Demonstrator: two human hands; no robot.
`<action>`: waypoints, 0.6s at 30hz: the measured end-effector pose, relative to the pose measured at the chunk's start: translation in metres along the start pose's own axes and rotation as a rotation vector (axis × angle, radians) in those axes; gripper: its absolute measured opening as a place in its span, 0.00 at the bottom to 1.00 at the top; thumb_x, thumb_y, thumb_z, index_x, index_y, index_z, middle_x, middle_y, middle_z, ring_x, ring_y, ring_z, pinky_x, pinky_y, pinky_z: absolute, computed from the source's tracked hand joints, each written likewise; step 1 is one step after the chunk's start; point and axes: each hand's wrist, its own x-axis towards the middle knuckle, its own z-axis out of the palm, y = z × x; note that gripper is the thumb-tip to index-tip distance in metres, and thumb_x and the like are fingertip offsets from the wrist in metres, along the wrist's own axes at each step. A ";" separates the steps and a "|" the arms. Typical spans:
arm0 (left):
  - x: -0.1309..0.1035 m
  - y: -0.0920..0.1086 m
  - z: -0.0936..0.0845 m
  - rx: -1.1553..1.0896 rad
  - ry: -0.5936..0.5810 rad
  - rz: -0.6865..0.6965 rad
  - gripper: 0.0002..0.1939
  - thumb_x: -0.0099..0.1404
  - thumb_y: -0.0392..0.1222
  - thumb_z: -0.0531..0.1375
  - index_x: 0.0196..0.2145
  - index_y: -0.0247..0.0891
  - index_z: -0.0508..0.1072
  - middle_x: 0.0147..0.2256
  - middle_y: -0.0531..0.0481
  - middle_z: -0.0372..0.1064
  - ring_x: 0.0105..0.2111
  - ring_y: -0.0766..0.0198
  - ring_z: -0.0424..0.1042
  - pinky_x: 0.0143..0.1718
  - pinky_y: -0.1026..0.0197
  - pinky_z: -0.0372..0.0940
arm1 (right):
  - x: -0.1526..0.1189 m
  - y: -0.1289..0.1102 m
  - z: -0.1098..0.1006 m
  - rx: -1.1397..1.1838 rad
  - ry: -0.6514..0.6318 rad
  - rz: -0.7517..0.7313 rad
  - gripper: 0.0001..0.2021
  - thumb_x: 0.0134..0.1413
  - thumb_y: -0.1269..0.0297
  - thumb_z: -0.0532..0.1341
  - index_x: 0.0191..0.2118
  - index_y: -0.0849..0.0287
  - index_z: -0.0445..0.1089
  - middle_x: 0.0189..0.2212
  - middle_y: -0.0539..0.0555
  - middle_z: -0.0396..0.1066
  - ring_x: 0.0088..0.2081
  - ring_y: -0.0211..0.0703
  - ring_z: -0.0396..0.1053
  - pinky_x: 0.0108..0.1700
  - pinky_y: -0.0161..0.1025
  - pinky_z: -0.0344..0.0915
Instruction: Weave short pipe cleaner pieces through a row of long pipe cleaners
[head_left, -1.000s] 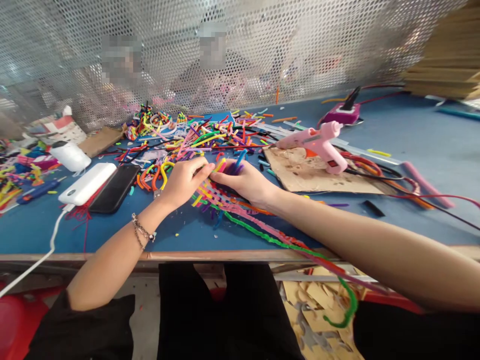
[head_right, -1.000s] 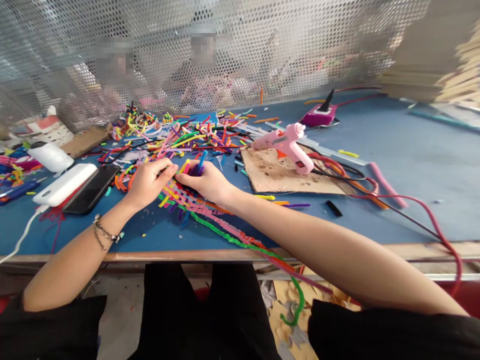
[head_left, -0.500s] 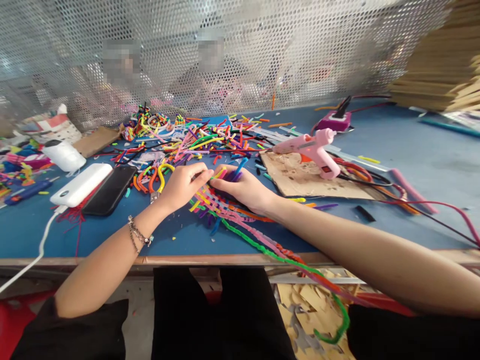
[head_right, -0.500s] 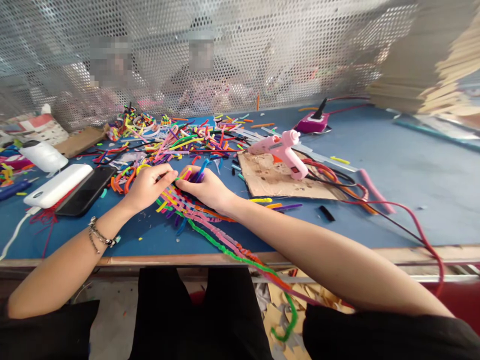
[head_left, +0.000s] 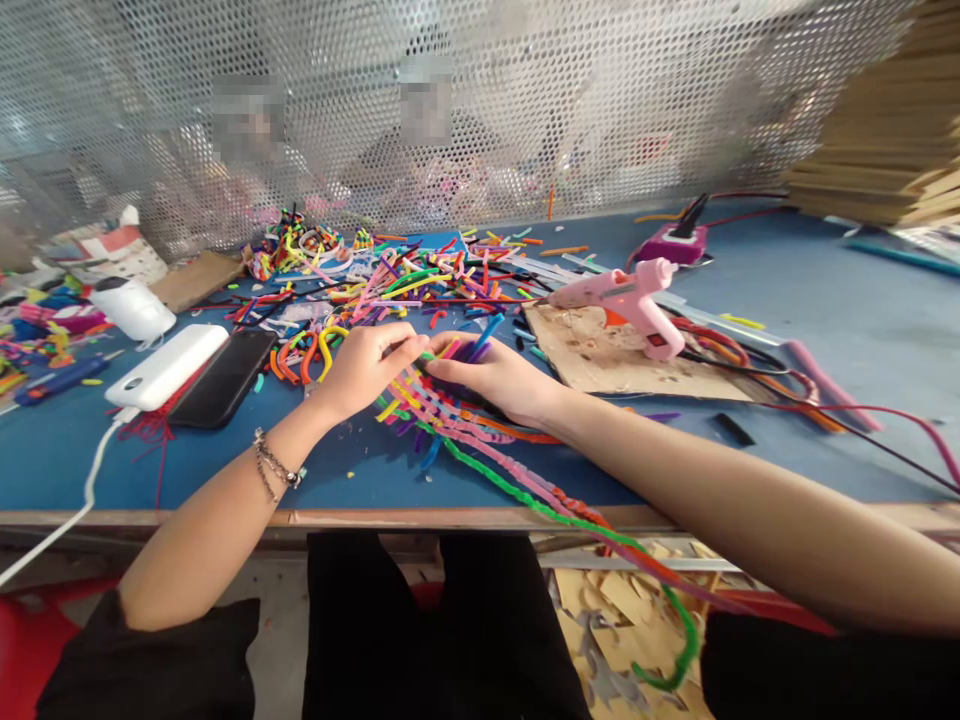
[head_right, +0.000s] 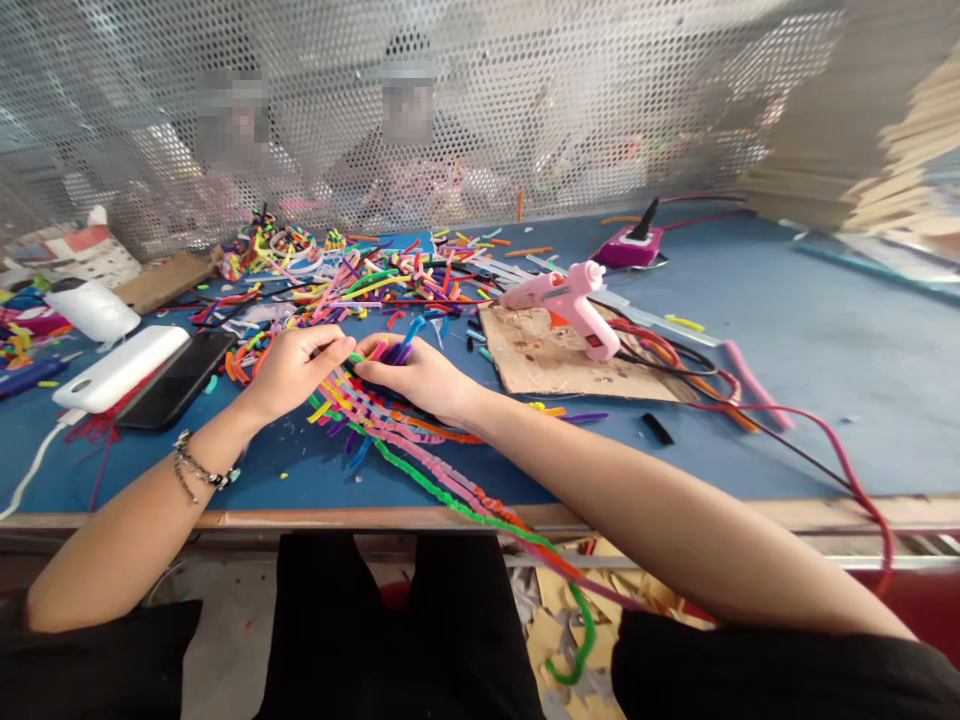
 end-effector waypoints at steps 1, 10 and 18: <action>0.000 0.000 0.000 -0.004 -0.002 -0.004 0.18 0.65 0.47 0.50 0.19 0.39 0.53 0.19 0.59 0.43 0.20 0.71 0.46 0.22 0.65 0.44 | 0.000 0.001 0.000 -0.008 0.001 -0.001 0.13 0.41 0.58 0.65 0.32 0.60 0.67 0.27 0.46 0.67 0.29 0.33 0.61 0.34 0.34 0.61; 0.001 -0.007 0.000 -0.051 0.036 -0.143 0.18 0.64 0.50 0.49 0.21 0.39 0.55 0.19 0.59 0.45 0.19 0.72 0.48 0.20 0.67 0.45 | 0.000 -0.001 -0.010 -0.184 -0.072 0.027 0.16 0.46 0.52 0.60 0.29 0.62 0.67 0.24 0.48 0.66 0.23 0.33 0.59 0.25 0.33 0.56; -0.001 -0.008 -0.009 -0.086 -0.182 -0.309 0.17 0.57 0.53 0.58 0.24 0.35 0.69 0.20 0.55 0.65 0.19 0.70 0.64 0.19 0.68 0.57 | 0.003 -0.007 -0.019 -0.490 -0.061 -0.023 0.17 0.49 0.51 0.57 0.22 0.59 0.58 0.17 0.43 0.50 0.20 0.30 0.46 0.21 0.33 0.43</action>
